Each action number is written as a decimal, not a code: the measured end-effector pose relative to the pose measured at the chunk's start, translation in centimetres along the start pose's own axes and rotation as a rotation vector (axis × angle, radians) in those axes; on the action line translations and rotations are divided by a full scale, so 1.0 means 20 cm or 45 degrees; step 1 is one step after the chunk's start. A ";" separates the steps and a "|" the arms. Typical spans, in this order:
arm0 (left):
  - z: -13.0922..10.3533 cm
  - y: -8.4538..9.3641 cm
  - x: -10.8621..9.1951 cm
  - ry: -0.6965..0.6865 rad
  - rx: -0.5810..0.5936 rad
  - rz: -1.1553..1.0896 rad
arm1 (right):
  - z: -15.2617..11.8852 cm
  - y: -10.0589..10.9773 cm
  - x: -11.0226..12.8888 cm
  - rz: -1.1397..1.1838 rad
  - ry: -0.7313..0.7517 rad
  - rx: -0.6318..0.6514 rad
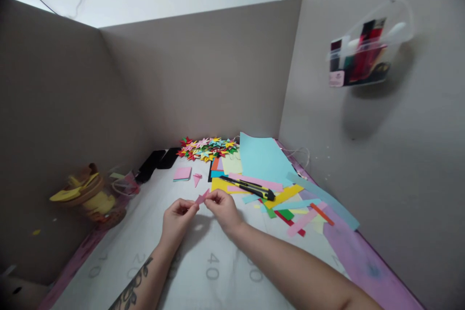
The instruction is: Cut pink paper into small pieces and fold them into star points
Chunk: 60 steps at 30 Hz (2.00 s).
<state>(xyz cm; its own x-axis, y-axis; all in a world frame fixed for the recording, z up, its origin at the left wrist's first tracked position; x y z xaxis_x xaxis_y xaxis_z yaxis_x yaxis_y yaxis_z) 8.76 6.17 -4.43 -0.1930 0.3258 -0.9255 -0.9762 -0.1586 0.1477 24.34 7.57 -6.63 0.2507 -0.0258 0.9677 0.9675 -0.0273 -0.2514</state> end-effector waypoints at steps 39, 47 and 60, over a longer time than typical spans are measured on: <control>0.00 -0.09 0.07 0.185 0.216 -0.222 | -0.02 -0.05 0.02 -0.353 0.119 0.200; -0.02 -0.09 0.14 0.320 0.017 -0.483 | -0.01 -0.10 -0.05 -0.156 -0.004 0.169; 0.02 0.07 0.13 0.290 -0.325 -0.660 | -0.07 -0.08 -0.08 -0.467 0.128 0.156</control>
<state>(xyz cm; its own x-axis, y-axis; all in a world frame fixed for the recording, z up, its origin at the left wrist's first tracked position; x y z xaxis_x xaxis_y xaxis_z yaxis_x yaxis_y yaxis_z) 6.91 7.26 -6.42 0.3535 0.2173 -0.9098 -0.8774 -0.2601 -0.4031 22.42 6.29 -7.77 -0.1109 -0.1341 0.9847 0.9905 0.0663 0.1206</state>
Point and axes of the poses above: each hand's wrist, its own z-axis towards the middle knuckle, its own y-axis out of the back of the hand, x = y × z, the point moved 6 cm from there along z, towards the middle knuckle, and after that the axes turned 8 degrees about -y, right-handed, at the moved point
